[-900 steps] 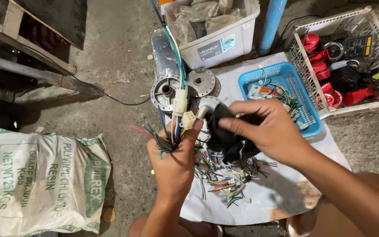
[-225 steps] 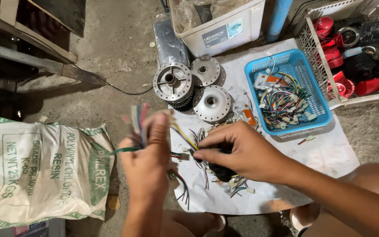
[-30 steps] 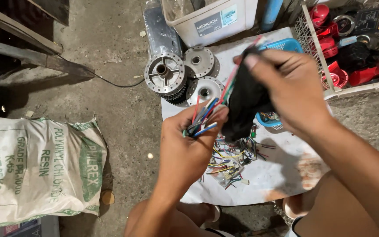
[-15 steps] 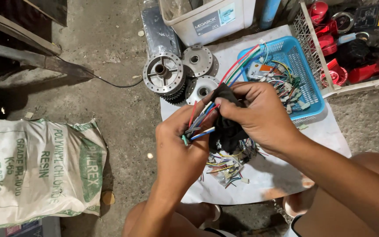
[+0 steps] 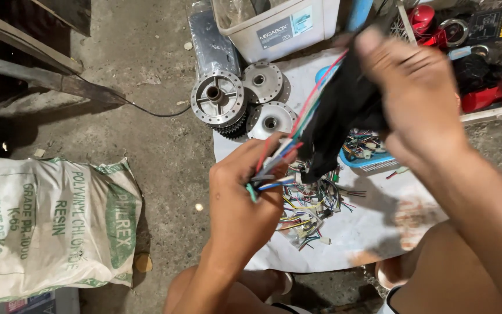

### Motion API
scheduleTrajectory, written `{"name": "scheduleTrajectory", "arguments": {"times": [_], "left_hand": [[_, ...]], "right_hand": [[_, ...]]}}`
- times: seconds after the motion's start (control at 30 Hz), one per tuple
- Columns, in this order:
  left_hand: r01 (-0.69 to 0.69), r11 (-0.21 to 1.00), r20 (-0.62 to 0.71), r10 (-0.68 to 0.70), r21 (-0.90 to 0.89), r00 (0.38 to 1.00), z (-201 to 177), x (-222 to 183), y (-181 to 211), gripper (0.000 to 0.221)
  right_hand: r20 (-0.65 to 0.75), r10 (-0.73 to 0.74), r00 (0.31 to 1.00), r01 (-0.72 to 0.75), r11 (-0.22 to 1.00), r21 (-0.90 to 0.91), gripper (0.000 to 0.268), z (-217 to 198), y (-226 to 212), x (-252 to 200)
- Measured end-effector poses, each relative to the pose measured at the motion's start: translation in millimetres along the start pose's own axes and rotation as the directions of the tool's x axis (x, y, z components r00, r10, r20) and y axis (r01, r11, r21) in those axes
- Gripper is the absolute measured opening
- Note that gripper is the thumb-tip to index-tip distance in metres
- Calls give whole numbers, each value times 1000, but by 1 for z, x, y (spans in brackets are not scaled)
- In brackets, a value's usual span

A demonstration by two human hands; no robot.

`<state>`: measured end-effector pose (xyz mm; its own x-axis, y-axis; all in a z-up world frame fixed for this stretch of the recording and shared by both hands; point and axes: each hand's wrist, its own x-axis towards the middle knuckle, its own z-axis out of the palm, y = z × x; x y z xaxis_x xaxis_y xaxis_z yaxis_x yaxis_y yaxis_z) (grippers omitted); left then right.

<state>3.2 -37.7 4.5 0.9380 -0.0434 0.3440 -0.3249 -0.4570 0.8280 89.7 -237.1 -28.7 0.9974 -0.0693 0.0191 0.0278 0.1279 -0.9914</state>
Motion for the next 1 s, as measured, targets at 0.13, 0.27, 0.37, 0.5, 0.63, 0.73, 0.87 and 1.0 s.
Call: {"name": "scheduleTrajectory", "arguments": {"times": [0.13,0.27,0.37,0.5,0.63,0.73,0.87,1.0], "left_hand": [[62,996,-82,-67,-64,994,-4,-5,-13,29],[268,951,-172,-292,-152,941,-5,0,-13,25],[264,955,-162,-284,-132,945,0,-3,-14,26],[243,931,-30,-261,-274,965,5,-10,-26,21],[249,931,22,-252,-268,967,3,-9,-23,25],[256,936,73,-245,-243,967,-1,-7,-21,15],[350,896,-35,-373,-275,927,-12,-1,-22,36],[321,880,58,-322,-351,945,-18,7,-19,25]], "right_hand": [[96,75,993,-103,935,340,35,-5,-6,9],[195,238,952,-267,953,141,39,17,16,-9],[337,132,932,-163,984,65,37,41,19,-31],[417,-77,906,107,993,-49,22,45,18,-34],[392,-51,919,127,977,-172,23,38,10,-30],[417,1,909,28,998,-64,21,37,11,-31],[561,9,828,33,997,-65,19,35,9,-35],[629,101,771,-75,995,-69,14,37,10,-39]]}}
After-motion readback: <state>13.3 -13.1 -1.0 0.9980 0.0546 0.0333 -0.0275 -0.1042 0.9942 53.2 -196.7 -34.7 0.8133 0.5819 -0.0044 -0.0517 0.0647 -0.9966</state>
